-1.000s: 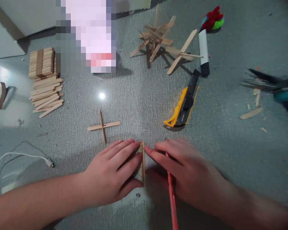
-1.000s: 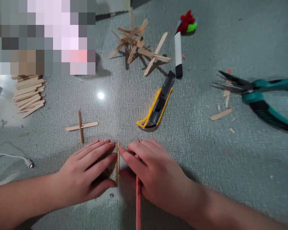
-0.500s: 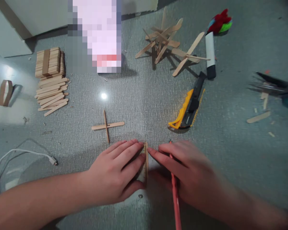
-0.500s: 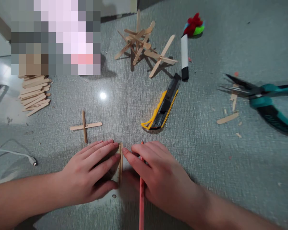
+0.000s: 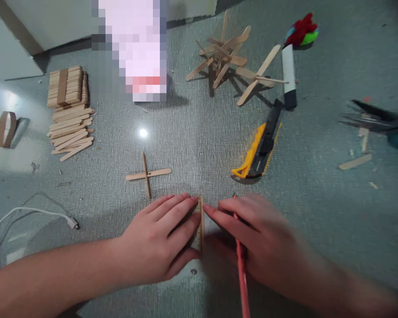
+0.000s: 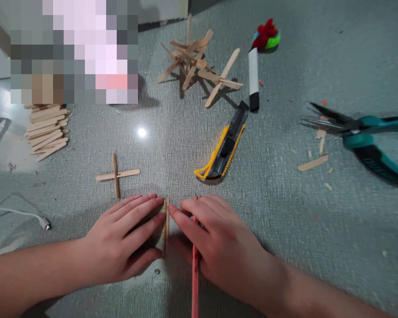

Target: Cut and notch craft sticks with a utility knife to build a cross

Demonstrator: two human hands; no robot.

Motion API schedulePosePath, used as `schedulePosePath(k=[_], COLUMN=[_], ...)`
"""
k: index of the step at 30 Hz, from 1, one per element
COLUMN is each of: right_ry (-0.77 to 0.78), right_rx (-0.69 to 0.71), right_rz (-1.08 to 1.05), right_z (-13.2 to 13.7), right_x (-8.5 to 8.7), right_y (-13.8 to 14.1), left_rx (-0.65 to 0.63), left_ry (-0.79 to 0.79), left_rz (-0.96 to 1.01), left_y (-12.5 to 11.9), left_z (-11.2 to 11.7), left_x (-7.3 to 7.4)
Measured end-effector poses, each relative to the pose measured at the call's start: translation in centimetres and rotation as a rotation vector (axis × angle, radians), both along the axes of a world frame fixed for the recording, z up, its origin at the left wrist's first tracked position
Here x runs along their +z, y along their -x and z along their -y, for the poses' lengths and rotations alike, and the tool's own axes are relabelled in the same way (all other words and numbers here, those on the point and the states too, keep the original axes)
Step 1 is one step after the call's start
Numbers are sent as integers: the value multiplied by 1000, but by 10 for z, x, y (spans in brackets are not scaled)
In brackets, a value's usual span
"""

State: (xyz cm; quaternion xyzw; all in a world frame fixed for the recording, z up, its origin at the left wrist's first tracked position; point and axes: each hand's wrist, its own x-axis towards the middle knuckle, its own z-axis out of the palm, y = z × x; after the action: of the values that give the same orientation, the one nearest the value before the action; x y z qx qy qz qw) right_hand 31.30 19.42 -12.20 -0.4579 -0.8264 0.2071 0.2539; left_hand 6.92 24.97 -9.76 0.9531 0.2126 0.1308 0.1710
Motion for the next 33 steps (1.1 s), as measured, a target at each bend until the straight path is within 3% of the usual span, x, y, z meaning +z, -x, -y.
schedulePosePath(k=[33], right_ry=[-1], right_rx=[20], right_rz=[-13], right_z=[-2], right_x=[2], right_y=[1], left_rx=[7], left_ry=[-26], left_rz=[2], left_y=[0], left_z=[2], left_x=[-1])
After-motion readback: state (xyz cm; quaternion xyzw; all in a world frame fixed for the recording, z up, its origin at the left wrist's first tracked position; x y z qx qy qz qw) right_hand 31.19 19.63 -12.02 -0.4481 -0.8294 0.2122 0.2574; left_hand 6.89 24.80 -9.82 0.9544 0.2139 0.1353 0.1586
